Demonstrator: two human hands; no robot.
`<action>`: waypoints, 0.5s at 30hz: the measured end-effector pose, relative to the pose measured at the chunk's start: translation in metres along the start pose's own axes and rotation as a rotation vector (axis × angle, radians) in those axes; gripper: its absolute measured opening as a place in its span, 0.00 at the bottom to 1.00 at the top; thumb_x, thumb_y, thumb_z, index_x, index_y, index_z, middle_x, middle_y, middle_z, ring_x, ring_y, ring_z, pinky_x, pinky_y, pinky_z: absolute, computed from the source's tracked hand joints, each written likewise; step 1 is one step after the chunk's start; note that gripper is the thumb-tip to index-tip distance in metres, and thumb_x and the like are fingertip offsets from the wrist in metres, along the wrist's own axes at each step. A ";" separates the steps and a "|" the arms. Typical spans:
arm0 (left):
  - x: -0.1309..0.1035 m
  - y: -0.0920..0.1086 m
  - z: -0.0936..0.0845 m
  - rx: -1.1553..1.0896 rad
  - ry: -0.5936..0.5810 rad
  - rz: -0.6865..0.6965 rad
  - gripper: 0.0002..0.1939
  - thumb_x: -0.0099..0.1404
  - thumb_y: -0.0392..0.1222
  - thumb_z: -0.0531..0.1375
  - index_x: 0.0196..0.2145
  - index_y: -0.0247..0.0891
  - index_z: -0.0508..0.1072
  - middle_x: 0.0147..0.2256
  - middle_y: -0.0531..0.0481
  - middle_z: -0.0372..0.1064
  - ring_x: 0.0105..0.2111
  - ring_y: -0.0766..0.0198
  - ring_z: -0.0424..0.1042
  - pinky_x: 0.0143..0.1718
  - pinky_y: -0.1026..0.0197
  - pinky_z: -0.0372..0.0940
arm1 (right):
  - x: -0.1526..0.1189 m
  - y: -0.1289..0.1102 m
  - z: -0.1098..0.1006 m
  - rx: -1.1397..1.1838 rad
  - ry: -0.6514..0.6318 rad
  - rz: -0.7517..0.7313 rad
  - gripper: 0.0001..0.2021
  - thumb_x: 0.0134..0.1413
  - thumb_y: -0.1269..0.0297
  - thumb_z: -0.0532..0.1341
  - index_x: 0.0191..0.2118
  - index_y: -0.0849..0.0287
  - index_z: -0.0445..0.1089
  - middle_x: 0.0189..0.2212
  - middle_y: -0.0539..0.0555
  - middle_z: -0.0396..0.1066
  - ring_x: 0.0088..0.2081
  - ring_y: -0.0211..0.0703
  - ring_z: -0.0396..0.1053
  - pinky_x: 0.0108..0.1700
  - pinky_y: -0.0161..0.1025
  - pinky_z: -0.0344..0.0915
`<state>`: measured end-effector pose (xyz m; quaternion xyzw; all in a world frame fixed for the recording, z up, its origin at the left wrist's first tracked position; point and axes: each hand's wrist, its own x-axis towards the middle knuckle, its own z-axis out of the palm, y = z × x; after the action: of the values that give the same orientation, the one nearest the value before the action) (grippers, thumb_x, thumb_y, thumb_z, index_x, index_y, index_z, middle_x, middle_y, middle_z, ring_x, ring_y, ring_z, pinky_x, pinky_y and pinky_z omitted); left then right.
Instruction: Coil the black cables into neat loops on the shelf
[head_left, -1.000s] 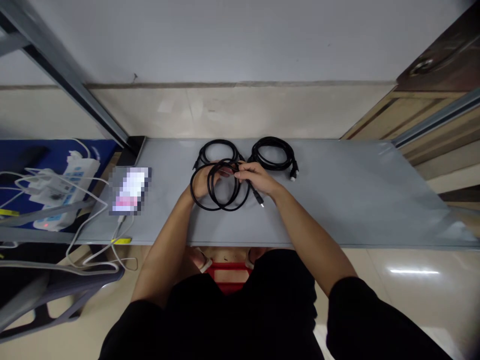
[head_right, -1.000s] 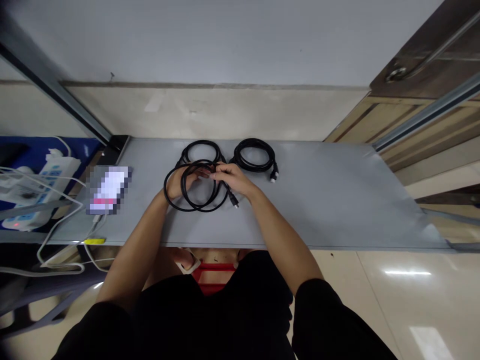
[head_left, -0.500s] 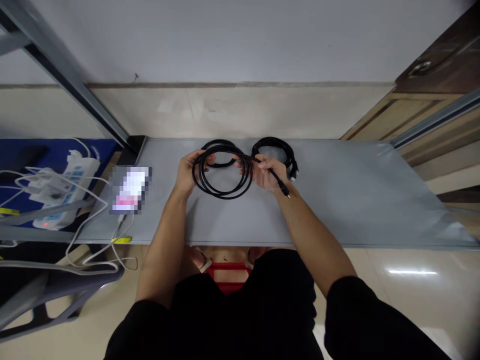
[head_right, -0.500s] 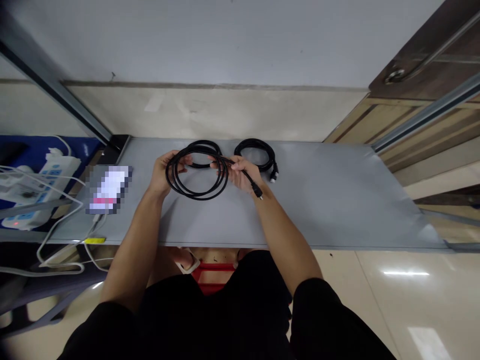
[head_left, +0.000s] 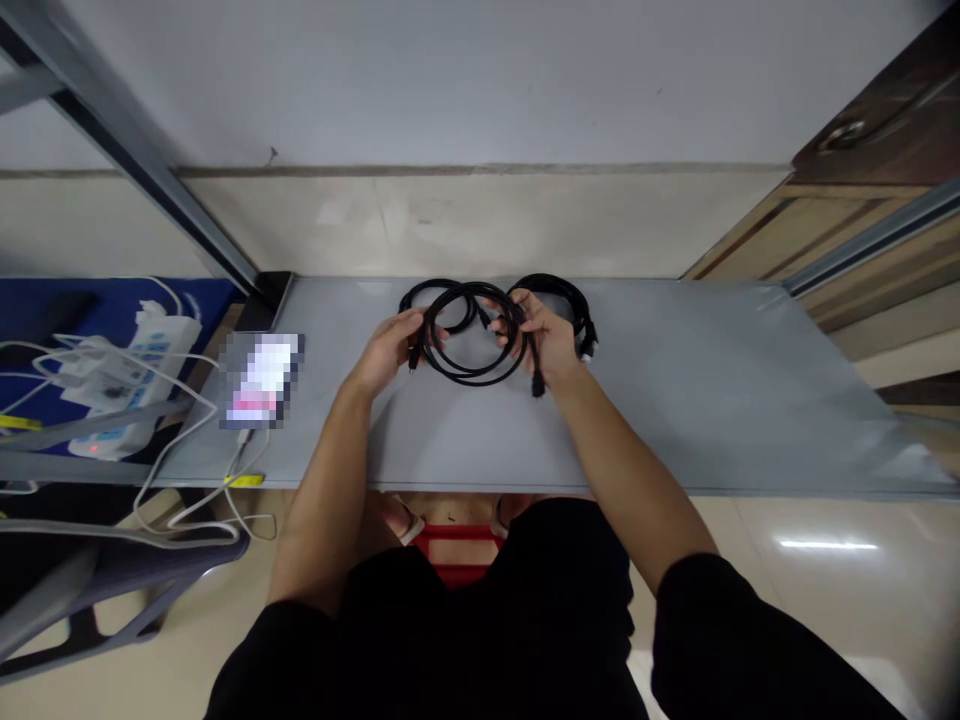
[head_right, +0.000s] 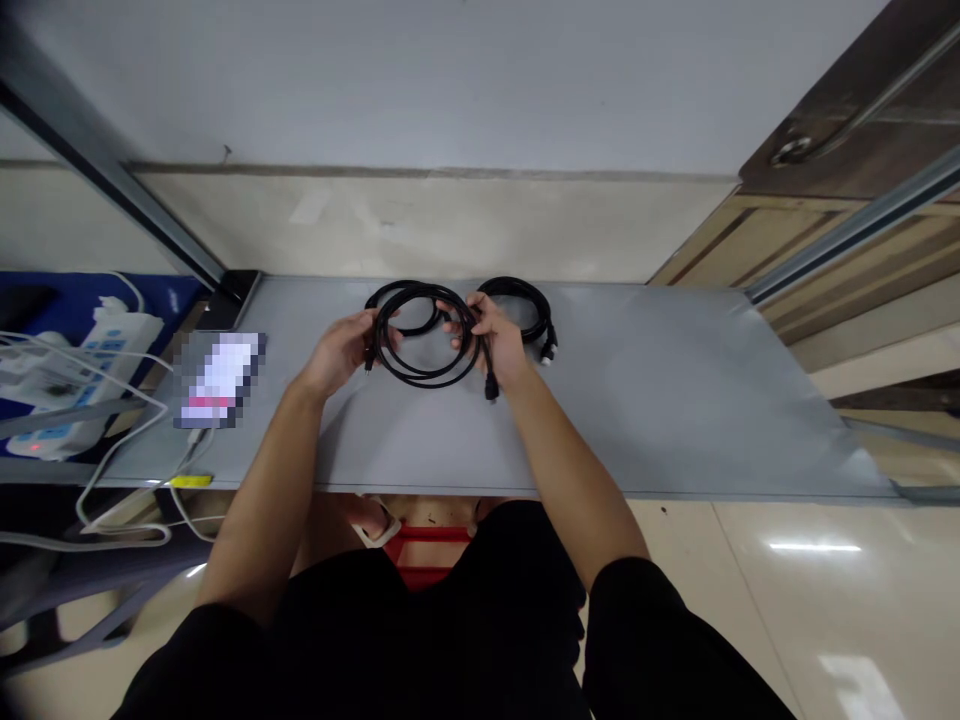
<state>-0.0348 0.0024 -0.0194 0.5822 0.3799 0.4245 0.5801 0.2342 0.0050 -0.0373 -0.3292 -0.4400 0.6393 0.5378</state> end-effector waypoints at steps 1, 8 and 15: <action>0.002 -0.004 0.004 0.071 0.047 0.032 0.23 0.70 0.61 0.64 0.49 0.38 0.79 0.36 0.44 0.81 0.34 0.57 0.79 0.30 0.60 0.67 | 0.001 0.002 0.001 -0.026 0.000 -0.003 0.21 0.41 0.61 0.64 0.46 0.48 0.64 0.49 0.56 0.82 0.41 0.51 0.78 0.36 0.46 0.74; 0.006 -0.031 0.019 0.472 0.231 0.123 0.07 0.74 0.46 0.60 0.46 0.42 0.74 0.29 0.53 0.73 0.30 0.58 0.73 0.40 0.55 0.71 | 0.004 0.017 0.013 -0.135 0.013 0.050 0.22 0.51 0.56 0.67 0.53 0.49 0.72 0.48 0.54 0.82 0.40 0.48 0.79 0.40 0.47 0.79; 0.006 -0.034 0.005 0.470 0.301 0.119 0.01 0.74 0.41 0.59 0.42 0.43 0.71 0.32 0.51 0.73 0.34 0.56 0.76 0.45 0.52 0.73 | 0.010 0.034 0.014 -0.196 0.151 0.001 0.28 0.49 0.40 0.79 0.38 0.50 0.65 0.40 0.52 0.82 0.45 0.46 0.83 0.52 0.48 0.80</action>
<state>-0.0258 0.0075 -0.0529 0.6524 0.5150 0.4398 0.3402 0.2058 0.0108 -0.0626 -0.4276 -0.4585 0.5669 0.5343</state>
